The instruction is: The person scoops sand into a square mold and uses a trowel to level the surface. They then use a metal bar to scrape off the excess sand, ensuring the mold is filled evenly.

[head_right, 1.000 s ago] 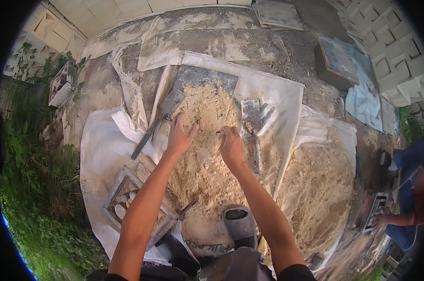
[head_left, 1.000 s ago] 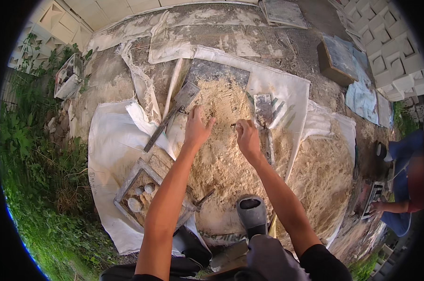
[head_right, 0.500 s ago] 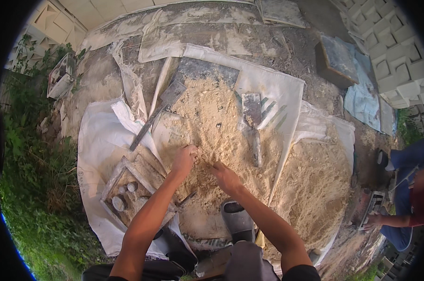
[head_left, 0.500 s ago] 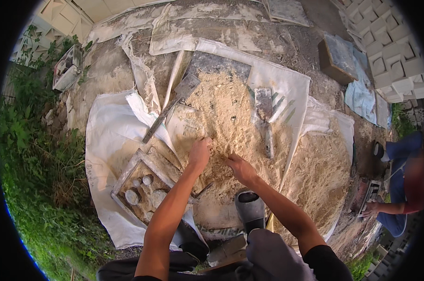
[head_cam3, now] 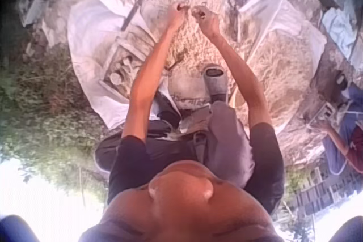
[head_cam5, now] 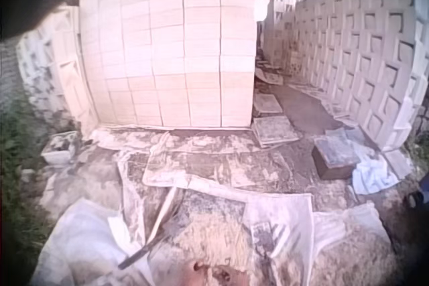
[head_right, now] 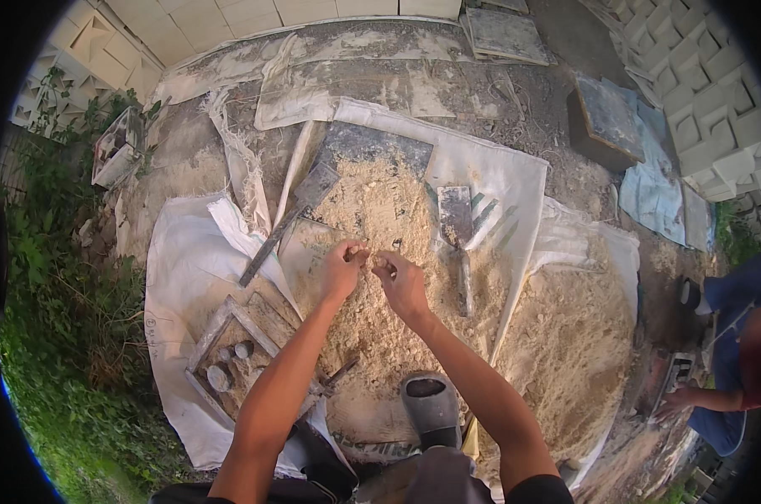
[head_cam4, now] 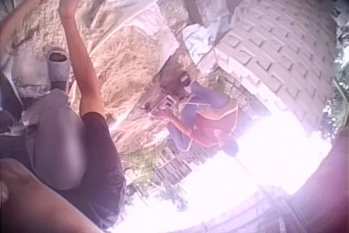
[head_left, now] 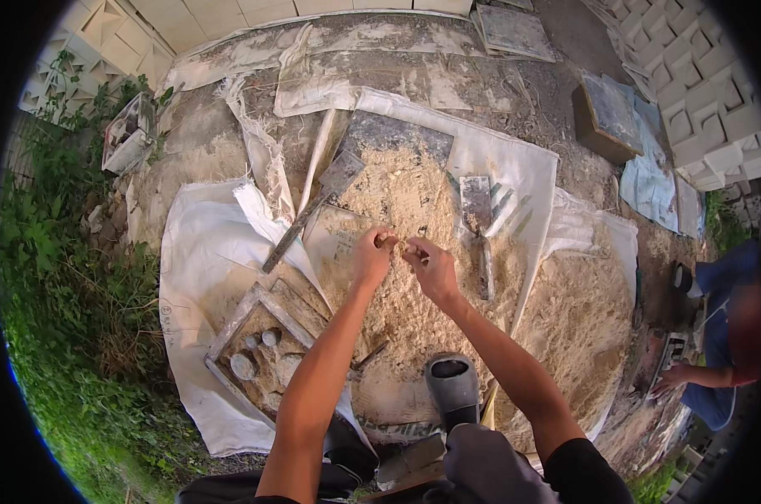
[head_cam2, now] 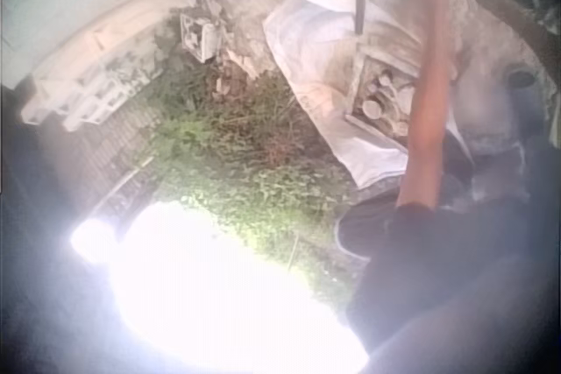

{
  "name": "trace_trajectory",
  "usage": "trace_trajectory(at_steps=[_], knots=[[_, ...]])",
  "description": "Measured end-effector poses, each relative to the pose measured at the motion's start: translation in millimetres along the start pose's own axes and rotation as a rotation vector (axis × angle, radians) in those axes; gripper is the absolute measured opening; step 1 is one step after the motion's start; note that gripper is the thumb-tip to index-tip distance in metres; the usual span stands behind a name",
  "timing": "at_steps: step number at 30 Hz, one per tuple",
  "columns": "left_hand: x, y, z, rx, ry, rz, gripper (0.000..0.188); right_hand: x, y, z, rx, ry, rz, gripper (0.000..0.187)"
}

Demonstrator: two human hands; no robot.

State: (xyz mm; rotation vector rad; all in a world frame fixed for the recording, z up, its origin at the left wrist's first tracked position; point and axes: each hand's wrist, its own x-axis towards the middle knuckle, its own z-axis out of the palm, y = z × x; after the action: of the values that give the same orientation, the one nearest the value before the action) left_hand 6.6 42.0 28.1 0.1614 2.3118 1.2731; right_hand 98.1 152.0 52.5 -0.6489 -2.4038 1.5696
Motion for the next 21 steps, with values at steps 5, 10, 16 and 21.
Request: trace_trajectory(at_steps=[5,10,16,21], knots=[[22.7,37.3,2.5,0.106,0.194,0.262,0.036,38.6,-2.1,-12.7,-0.486,0.171,0.016,0.049],[-4.3,-17.9,1.5,0.647,-0.049,0.484,0.057,-45.6,57.9,-53.4,-1.029,0.212,0.299,0.043],[-38.9,-46.6,-10.9,0.972,-0.064,0.052,0.096,-50.3,54.5,-79.4,-0.438,0.231,0.164,0.03],[-35.4,-18.7,-22.6,0.947,-0.342,-0.122,0.133,-6.0,-9.4,-49.3,-0.187,0.264,0.133,0.024]])
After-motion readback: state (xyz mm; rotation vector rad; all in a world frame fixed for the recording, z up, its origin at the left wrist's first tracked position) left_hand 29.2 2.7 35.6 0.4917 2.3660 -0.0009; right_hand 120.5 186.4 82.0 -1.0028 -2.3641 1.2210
